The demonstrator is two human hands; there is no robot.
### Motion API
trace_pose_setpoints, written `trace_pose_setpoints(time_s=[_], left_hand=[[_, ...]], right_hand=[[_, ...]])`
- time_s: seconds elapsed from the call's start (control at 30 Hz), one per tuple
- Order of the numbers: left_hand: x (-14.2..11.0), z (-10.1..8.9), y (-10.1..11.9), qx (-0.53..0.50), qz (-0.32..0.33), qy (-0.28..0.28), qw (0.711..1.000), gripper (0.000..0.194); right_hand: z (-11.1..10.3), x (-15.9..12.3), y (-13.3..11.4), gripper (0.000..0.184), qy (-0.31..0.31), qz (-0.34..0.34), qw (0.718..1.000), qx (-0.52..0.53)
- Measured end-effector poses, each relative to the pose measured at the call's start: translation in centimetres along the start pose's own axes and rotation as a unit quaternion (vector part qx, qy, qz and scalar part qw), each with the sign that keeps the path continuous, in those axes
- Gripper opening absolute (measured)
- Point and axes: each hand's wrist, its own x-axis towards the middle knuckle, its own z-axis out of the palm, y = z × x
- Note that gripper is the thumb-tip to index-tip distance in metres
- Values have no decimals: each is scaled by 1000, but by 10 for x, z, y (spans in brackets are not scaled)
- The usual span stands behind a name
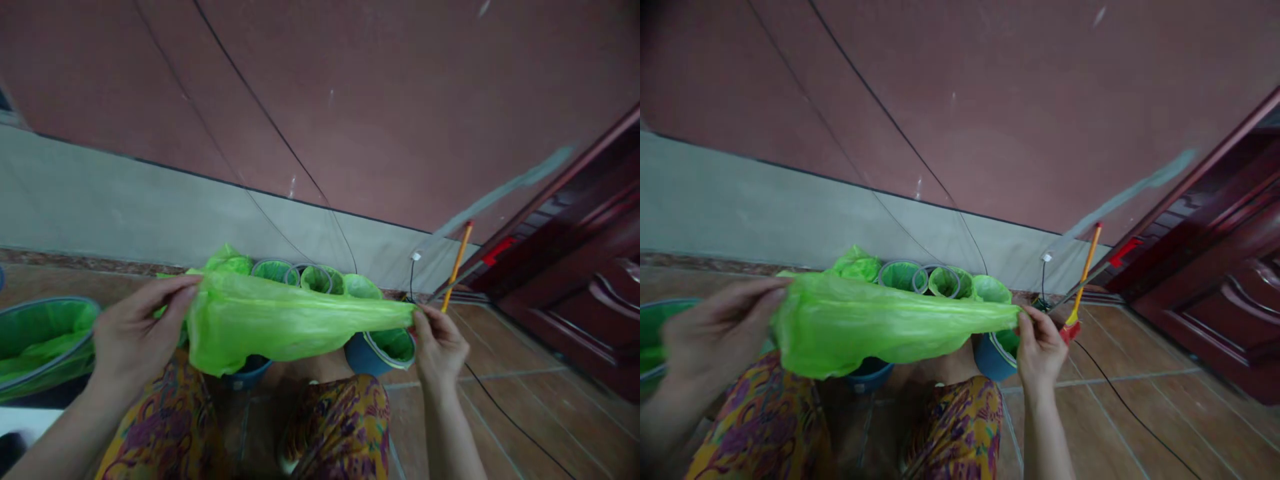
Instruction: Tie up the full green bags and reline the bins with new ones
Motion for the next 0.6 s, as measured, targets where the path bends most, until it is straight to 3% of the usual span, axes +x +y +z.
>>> trace_pose_setpoints(time_s=[0.07,0.13,0.17,0.3,0.37,0.43,0.53,0.6], left_hand=[[8,2,-15,12,-25,-100,995,21],[17,6,-28,5,-37,-107,994,25],[21,8,-33,-3,-44,-105,994,26],[38,12,-28,-65,-99,-188,975,29],[45,10,-9,-121,-143,-191,964,36],[49,5,14,-177,-161,-186,953,46],[49,4,28,-160,-74,-157,972,50],[43,10,13,-59,7,-140,988,41]], right_hand=[[4,-3,9,31,-112,-20,990,-81],[7,-6,17,28,-189,-28,972,-136],[8,-7,19,30,-191,-16,971,-144],[3,0,6,43,-141,59,982,-109],[-3,5,-13,43,-134,48,987,-81],[-9,10,-32,42,-77,14,995,-55],[-14,12,-44,40,74,-50,995,-32],[-12,9,-31,38,103,-73,991,-52]])
